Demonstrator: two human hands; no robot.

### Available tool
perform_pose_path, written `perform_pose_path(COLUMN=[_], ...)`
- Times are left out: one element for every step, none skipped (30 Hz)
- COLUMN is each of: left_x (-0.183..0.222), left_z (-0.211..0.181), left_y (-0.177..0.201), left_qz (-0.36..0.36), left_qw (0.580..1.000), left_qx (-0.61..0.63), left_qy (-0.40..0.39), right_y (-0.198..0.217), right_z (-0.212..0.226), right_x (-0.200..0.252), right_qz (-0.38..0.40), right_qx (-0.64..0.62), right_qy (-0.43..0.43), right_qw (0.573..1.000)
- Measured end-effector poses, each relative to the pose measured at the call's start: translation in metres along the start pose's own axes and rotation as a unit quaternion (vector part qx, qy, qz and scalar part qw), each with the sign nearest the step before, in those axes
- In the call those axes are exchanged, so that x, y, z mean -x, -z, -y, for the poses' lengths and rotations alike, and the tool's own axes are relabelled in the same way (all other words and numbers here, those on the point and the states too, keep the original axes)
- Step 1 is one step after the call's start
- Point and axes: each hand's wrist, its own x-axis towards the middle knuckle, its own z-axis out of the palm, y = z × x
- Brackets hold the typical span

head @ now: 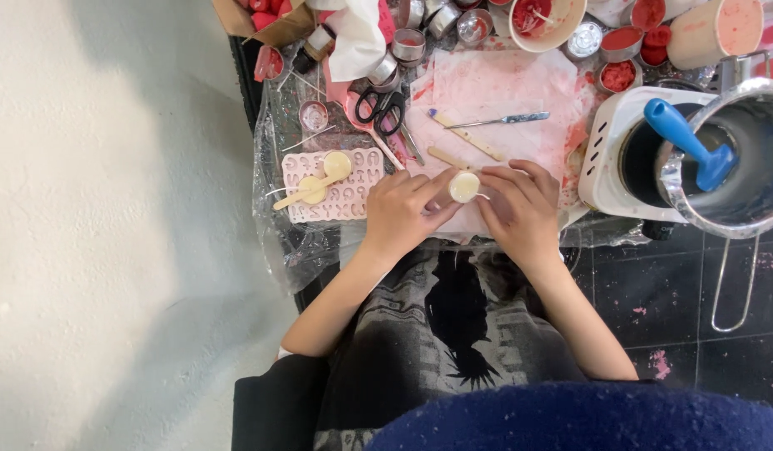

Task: Pouring melted wax into molds and positioning wooden sticks as wick holders.

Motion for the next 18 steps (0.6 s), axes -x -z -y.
perform_pose_path(left_x=[0.0,0.0,0.0,0.0,-0.001,-0.001,-0.002,-0.002,-0.001,-0.001,-0.002,-0.002,-0.002,-0.001,0.0,-0.001,-0.001,-0.001], left_z=[0.0,0.0,0.001,0.001,0.001,0.001,0.002,0.003,0.004,0.004,0.004,0.005,0.006,0.006,0.007,0.007,0.007,0.007], left_y=[-0.001,-0.003,-0.004,-0.004,-0.005,-0.005,-0.006,-0.007,-0.007,-0.007,-0.007,-0.008,-0.009,-0.01,-0.011,-0.01,-0.01,-0.01], left_qz=[0.001,0.013,0.025,0.026,0.061,0.095,0.096,0.108,0.12,0.121,0.125,0.129,0.129,0.126,0.123,0.124,0.12,0.115], left_qw=[1.0,1.0,0.999,0.999,0.998,0.995,0.995,0.994,0.992,0.992,0.992,0.991,0.991,0.991,0.991,0.991,0.991,0.992], left_qx=[0.002,0.001,0.0,0.001,0.014,0.026,0.027,0.027,0.026,0.027,0.025,0.024,0.024,0.027,0.03,0.03,0.028,0.025], left_qy=[-0.001,-0.012,-0.023,-0.025,-0.02,-0.016,-0.017,-0.015,-0.013,-0.014,-0.015,-0.016,-0.017,-0.03,-0.042,-0.043,-0.049,-0.054], right_y=[0.0,0.001,0.001,0.002,0.002,0.003,0.004,0.004,0.005,0.005,0.005,0.005,0.005,0.005,0.005,0.005,0.005,0.005], right_z=[-0.002,-0.004,-0.006,-0.006,-0.007,-0.007,-0.007,-0.007,-0.006,-0.006,-0.007,-0.007,-0.008,-0.008,-0.008,-0.008,-0.008,-0.008], right_x=[0.003,0.006,0.009,0.012,0.014,0.016,0.017,0.018,0.019,0.02,0.02,0.02,0.02,0.019,0.019,0.019,0.018,0.018], right_qz=[0.0,0.0,-0.001,-0.002,-0.001,0.0,-0.001,-0.008,-0.014,-0.014,-0.012,-0.011,-0.012,-0.01,-0.008,-0.01,-0.01,-0.011], right_qx=[0.001,0.012,0.022,0.023,0.024,0.024,0.025,0.031,0.037,0.038,0.036,0.035,0.035,0.033,0.03,0.031,0.032,0.033], right_qy=[-0.002,-0.004,-0.006,-0.008,-0.008,-0.007,-0.008,-0.006,-0.004,-0.005,-0.005,-0.005,-0.005,-0.006,-0.007,-0.008,-0.007,-0.007], right_qw=[1.0,1.0,1.0,1.0,1.0,1.0,1.0,0.999,0.999,0.999,0.999,0.999,0.999,0.999,0.999,0.999,0.999,0.999])
